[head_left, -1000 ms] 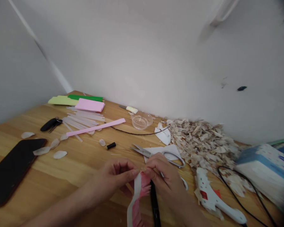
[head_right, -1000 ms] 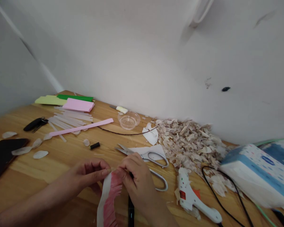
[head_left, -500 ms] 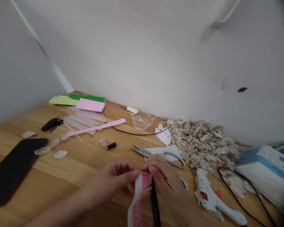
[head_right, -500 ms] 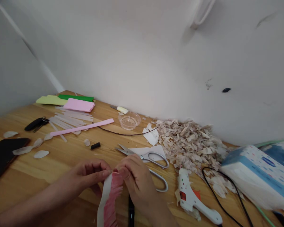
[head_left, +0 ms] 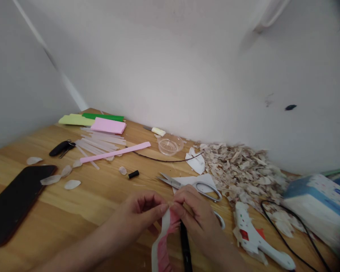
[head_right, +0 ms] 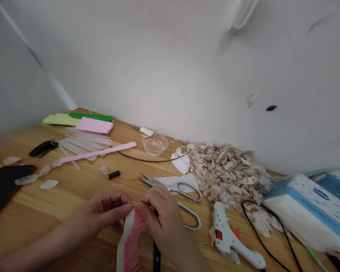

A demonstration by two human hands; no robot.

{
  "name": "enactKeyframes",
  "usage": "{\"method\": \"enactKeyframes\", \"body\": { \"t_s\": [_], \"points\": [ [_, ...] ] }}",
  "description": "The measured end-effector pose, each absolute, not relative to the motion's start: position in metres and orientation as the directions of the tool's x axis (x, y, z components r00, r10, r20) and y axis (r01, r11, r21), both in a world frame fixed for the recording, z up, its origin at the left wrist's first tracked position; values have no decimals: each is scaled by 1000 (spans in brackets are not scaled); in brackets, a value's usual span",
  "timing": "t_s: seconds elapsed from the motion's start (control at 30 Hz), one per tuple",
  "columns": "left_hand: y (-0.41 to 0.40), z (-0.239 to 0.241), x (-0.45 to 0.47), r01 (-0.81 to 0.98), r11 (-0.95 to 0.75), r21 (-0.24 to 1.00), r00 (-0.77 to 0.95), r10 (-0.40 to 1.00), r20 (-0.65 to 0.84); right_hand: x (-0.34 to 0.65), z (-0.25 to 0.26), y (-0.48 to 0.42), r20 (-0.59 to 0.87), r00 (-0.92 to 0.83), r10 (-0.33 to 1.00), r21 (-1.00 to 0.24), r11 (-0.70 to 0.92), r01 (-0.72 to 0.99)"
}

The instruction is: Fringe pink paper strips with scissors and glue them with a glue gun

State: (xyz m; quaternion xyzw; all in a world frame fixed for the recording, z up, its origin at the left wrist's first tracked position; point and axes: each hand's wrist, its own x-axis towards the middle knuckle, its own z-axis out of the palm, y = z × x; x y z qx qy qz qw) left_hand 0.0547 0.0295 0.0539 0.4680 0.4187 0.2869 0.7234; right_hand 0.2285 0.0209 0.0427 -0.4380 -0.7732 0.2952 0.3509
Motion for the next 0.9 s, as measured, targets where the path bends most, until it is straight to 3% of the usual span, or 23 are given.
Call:
{"method": "enactKeyframes", "body": {
  "t_s": [0.9],
  "points": [
    [28, 53, 54, -66, 405, 912, 502, 803, -320, 225, 41, 19, 304, -381, 873, -740, 468, 482]
  ]
}}
